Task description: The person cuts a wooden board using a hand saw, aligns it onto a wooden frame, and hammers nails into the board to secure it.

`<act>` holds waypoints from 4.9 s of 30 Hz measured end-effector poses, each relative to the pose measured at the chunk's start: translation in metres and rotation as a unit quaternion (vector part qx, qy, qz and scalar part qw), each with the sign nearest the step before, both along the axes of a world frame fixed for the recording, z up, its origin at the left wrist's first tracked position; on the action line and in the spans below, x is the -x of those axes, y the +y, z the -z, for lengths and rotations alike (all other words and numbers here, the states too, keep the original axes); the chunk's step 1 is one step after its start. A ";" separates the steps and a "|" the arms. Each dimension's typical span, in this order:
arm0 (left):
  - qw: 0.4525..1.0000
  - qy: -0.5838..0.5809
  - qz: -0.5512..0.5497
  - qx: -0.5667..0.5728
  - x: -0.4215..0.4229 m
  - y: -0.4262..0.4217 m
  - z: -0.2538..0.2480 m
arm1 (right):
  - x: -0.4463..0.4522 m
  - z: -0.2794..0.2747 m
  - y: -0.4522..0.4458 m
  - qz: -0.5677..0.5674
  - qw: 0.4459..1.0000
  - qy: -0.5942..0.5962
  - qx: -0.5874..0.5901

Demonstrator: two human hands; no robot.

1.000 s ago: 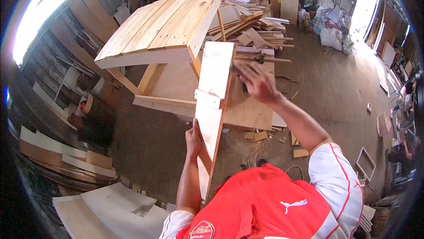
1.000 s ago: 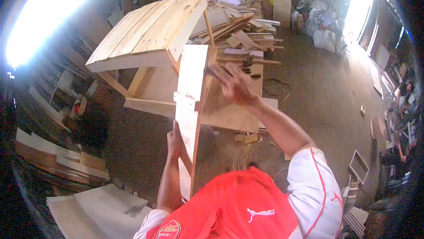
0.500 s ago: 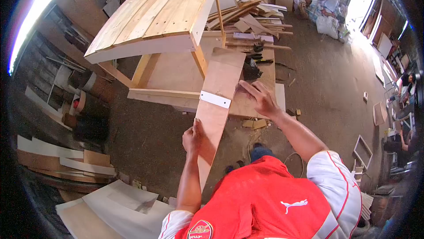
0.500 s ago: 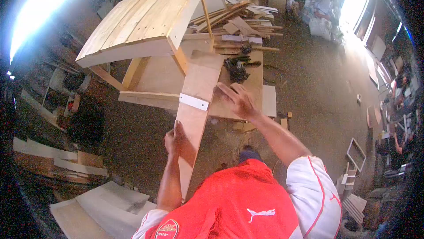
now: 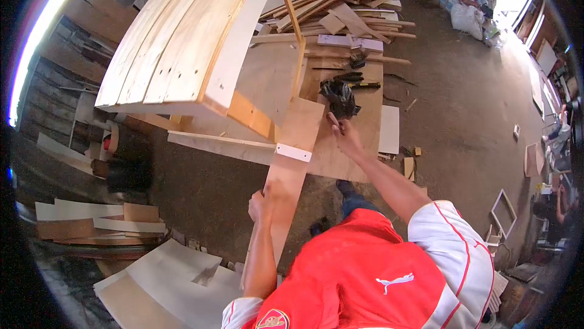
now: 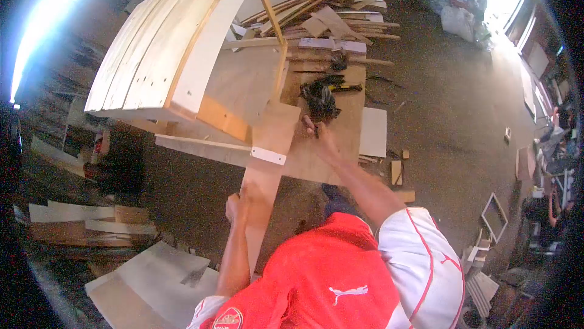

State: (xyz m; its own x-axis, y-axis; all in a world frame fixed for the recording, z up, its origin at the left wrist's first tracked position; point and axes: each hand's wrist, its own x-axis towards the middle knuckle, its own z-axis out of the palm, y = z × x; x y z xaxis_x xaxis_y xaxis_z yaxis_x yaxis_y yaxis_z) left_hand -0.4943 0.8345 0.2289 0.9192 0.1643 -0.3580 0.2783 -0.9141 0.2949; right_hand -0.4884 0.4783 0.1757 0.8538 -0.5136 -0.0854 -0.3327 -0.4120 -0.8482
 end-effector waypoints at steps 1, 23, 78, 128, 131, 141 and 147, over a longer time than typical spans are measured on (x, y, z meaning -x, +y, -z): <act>1.000 -0.001 -0.009 -0.011 -0.005 -0.008 -0.001 | -0.012 0.014 -0.007 0.005 1.000 0.010 -0.015; 0.993 -0.046 -0.076 -0.073 -0.023 -0.090 -0.019 | -0.293 0.187 -0.094 0.096 0.955 0.178 -0.216; 0.998 -0.010 -0.014 0.065 0.052 0.133 0.019 | -0.010 -0.046 0.118 0.020 0.975 -0.086 -0.206; 0.984 -0.099 -0.003 0.151 -0.327 0.270 0.024 | -0.477 0.113 0.222 0.048 0.970 -0.135 -0.198; 0.974 -0.182 0.110 0.082 -0.333 0.278 0.016 | -0.498 0.138 0.181 -0.013 0.963 -0.188 -0.194; 0.991 -0.077 0.096 0.048 -0.392 0.285 0.034 | -0.576 0.194 0.031 0.159 0.942 -0.216 0.204; 0.988 -0.076 0.110 0.076 -0.394 0.289 0.030 | -0.615 0.154 -0.061 0.383 0.894 -0.227 -0.049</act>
State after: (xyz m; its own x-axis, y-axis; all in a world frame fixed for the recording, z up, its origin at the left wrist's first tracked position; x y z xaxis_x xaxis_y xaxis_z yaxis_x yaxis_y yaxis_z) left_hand -0.1007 1.1240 0.1994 0.9715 -0.0905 -0.2189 0.0201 -0.8892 0.4571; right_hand 0.1263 0.4169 0.0213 0.2138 -0.9713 0.1039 -0.0972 -0.1270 -0.9871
